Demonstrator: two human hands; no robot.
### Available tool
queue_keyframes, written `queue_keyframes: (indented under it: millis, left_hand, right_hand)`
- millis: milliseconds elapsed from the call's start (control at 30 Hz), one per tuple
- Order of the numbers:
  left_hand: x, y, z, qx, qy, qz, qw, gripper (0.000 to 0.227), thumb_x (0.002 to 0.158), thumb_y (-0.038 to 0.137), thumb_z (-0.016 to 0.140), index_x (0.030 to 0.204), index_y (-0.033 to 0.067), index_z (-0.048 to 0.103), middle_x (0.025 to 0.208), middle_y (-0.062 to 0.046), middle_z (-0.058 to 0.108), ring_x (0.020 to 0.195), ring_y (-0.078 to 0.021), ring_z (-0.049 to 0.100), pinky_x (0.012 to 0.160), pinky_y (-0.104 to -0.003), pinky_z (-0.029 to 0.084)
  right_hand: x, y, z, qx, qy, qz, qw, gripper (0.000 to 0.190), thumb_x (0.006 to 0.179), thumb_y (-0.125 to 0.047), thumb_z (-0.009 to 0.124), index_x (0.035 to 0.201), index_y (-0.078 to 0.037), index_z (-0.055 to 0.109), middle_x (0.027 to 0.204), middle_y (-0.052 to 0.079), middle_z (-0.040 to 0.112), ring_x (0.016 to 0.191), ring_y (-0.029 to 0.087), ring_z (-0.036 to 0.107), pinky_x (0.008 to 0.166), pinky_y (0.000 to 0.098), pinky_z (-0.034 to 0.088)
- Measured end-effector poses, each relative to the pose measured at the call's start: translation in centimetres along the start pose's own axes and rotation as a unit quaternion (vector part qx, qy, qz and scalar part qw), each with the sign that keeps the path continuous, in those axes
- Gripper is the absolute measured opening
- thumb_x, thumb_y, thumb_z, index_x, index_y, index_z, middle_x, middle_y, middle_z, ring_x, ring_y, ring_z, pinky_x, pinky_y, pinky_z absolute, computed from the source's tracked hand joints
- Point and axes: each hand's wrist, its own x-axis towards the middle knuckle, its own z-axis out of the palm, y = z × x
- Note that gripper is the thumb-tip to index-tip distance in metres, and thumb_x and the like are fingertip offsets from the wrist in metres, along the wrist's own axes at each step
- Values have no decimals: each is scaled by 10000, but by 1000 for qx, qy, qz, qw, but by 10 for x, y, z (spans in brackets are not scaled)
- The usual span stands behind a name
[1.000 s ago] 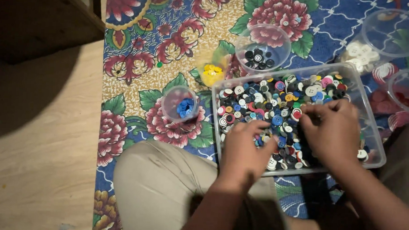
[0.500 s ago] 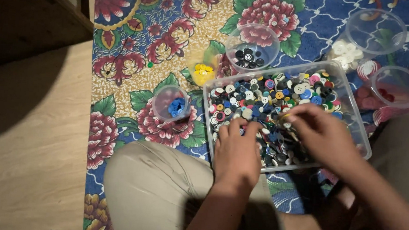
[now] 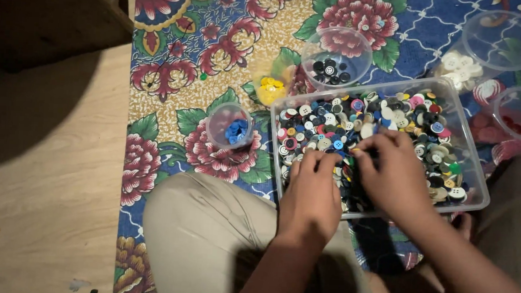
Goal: Sorting various colored buttons from a large container into smaller individual containers.
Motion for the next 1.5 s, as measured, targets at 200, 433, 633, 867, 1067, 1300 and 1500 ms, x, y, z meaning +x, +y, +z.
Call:
queue_keyframes:
  millis: [200,433,633,867,1067,1300,1500]
  left_hand:
    - [-6,10,-9,7,37,18,999,686,902,55,581,1533,165,336,1499,-126,320,1347,-403,393,1017,-570,550]
    - [-2,13,-11,40,-15,22,999,688,865,121,633,1509,186,400,1599,-64,244,1403,-371,309,1044,-544,526]
    - [5,-11,16,43,167,108,979,563,790,188,692,1337,89,602,1525,-91,422,1265,-367,403,1086,-514,331]
    - [51,-18,9,47,227,111,966,579,819,257,710,1332,23,579,1491,-235,446,1367,-431,397,1085,-524,400]
    - [83,-28,21,54,173,-1,983,762,842,351,754,1487,98,437,1588,-272,284,1430,-490,281,1120,-554,331]
    - [79,-34,20,46,120,-13,992,783,855,348,741,1535,141,413,1611,-212,269,1494,-441,187,1151,-524,304]
    - [64,-40,21,27,140,39,989,628,876,314,679,1461,153,513,1584,-218,361,1470,-493,207,1108,-582,335]
  right_hand:
    - [-18,-32,-15,77,-45,-70,994,143,920,-203,673,1046,-144,703,1395,184,594,1148,512,640,940,597,538]
    - [-23,-25,-33,105,-109,-62,987,179,886,-203,689,1061,-209,723,1240,44,755,1137,390,698,950,548,557]
    - [-7,4,-53,11,-85,36,996,176,917,-251,678,1044,-170,769,905,19,794,602,219,668,582,368,523]
    - [-12,49,-31,8,-3,7,1000,285,905,-138,633,1157,-116,767,1171,155,667,1020,357,626,908,452,496]
    - [-19,41,-19,-44,24,-26,998,304,885,-115,598,1123,-185,772,1202,79,633,1119,345,521,932,473,451]
    - [3,37,-34,-36,87,-26,995,209,973,-114,699,1157,-36,759,988,152,646,760,275,589,688,412,501]
    - [64,39,-42,-10,99,-171,980,328,936,-21,750,1258,38,730,1124,189,646,787,302,603,720,414,502]
